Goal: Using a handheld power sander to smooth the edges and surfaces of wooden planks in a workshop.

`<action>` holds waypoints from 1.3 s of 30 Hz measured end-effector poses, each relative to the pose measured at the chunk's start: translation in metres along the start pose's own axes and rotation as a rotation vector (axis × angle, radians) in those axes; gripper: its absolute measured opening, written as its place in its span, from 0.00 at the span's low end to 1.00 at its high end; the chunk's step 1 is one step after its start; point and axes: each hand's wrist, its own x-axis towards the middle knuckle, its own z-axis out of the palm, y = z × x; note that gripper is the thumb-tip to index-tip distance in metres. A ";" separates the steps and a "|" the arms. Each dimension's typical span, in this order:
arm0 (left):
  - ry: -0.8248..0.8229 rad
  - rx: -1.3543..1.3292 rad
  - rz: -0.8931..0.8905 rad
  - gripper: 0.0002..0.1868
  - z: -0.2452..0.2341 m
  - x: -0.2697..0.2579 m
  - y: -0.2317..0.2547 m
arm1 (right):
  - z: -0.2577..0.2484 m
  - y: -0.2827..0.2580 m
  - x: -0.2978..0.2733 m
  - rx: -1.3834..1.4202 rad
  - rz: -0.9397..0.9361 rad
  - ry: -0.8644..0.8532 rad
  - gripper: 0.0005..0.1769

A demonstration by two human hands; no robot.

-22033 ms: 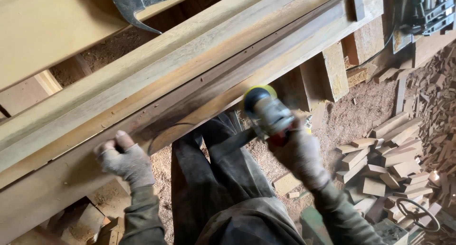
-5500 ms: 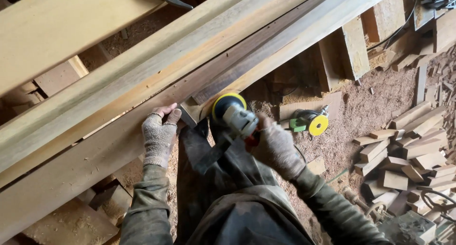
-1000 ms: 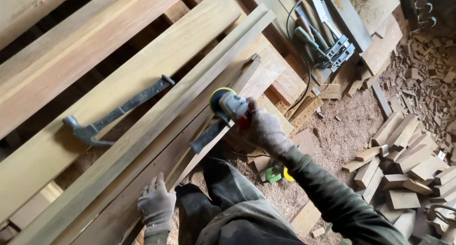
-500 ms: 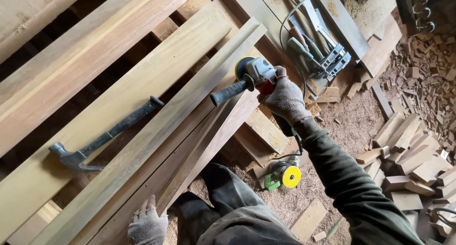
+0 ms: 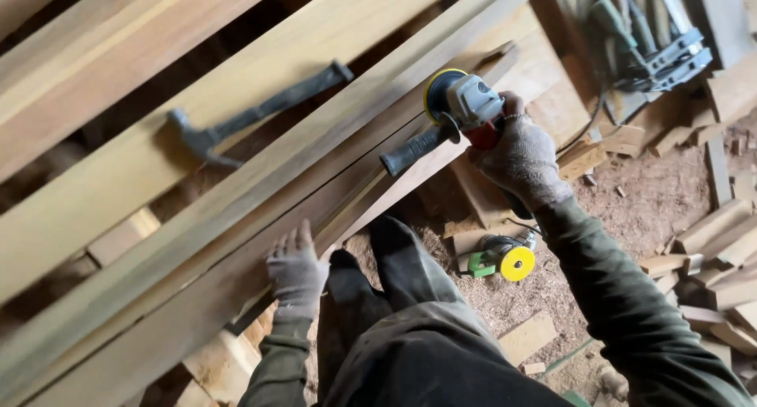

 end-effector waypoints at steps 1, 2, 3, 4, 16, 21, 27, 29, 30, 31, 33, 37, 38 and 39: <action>0.002 -0.013 -0.009 0.51 -0.025 0.007 0.007 | 0.005 -0.008 -0.013 -0.020 -0.011 -0.031 0.48; 0.004 -0.026 -0.017 0.58 -0.050 0.014 0.012 | 0.009 -0.017 -0.027 -0.041 -0.023 -0.061 0.48; 0.006 -0.024 -0.040 0.58 -0.066 0.004 0.004 | 0.017 -0.025 -0.041 -0.054 -0.040 -0.065 0.48; 0.006 -0.065 -0.112 0.59 -0.082 -0.006 -0.006 | 0.025 -0.034 -0.055 -0.060 -0.039 -0.056 0.46; -0.016 -0.553 -0.468 0.39 -0.028 -0.145 -0.127 | 0.131 -0.090 -0.178 -0.213 -0.238 -0.090 0.47; 0.057 -0.619 -0.443 0.32 0.011 -0.150 -0.131 | 0.168 -0.098 -0.209 -0.214 -0.328 -0.030 0.43; 0.080 -0.583 -0.436 0.26 0.020 -0.147 -0.132 | 0.199 -0.110 -0.243 -0.286 -0.391 -0.092 0.45; 0.102 -0.565 -0.410 0.29 0.025 -0.147 -0.132 | 0.214 -0.110 -0.251 -0.347 -0.465 -0.092 0.48; 0.105 -0.568 -0.411 0.29 0.032 -0.149 -0.131 | 0.221 -0.112 -0.257 -0.350 -0.466 -0.089 0.48; 0.069 -0.542 -0.441 0.29 0.038 -0.150 -0.131 | 0.227 -0.115 -0.263 -0.368 -0.498 -0.094 0.46; 0.037 -0.519 -0.468 0.28 0.038 -0.148 -0.130 | 0.238 -0.123 -0.274 -0.386 -0.530 -0.094 0.43; 0.181 -0.494 -0.285 0.17 0.029 -0.143 -0.139 | 0.257 -0.139 -0.294 -0.511 -0.570 -0.168 0.48; 0.204 -0.464 -0.208 0.13 0.031 -0.142 -0.143 | 0.262 -0.143 -0.298 -0.562 -0.577 -0.207 0.50; 0.208 -0.470 -0.198 0.13 0.033 -0.142 -0.146 | 0.257 -0.148 -0.301 -0.561 -0.568 -0.198 0.50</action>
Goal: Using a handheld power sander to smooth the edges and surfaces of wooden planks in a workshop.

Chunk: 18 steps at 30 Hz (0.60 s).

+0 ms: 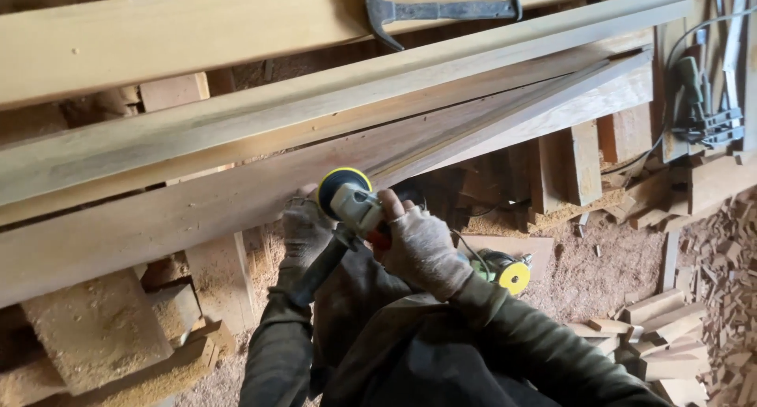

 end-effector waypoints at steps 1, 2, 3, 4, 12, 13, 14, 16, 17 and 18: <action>0.011 0.034 0.119 0.07 0.001 0.001 -0.004 | -0.007 -0.003 -0.001 0.011 -0.004 0.002 0.48; 0.014 0.069 0.232 0.01 0.000 -0.002 -0.008 | -0.013 -0.008 -0.004 0.024 -0.009 -0.007 0.47; 0.008 0.062 0.236 0.01 -0.010 0.002 0.002 | -0.009 0.003 -0.002 0.026 0.000 -0.010 0.47; 0.013 -0.005 0.113 0.05 -0.019 0.007 0.011 | -0.005 0.013 0.001 0.043 0.031 0.007 0.47; -0.042 -0.091 -0.088 0.21 -0.021 0.010 0.011 | -0.032 0.096 0.012 0.270 0.299 0.099 0.47; -0.035 -0.088 -0.082 0.20 -0.021 0.011 0.010 | -0.036 0.097 0.011 0.279 0.307 0.113 0.48; -0.026 -0.086 -0.077 0.19 -0.020 0.011 0.009 | -0.040 0.098 0.009 0.287 0.314 0.127 0.49; -0.037 -0.048 -0.058 0.20 -0.009 0.008 0.000 | -0.027 0.085 0.007 0.255 0.303 0.069 0.51; -0.047 -0.011 -0.036 0.20 -0.004 0.006 -0.003 | -0.021 0.078 0.006 0.225 0.293 0.014 0.53; -0.046 -0.015 -0.036 0.20 -0.006 0.006 -0.006 | -0.013 0.065 0.005 0.222 0.296 0.016 0.53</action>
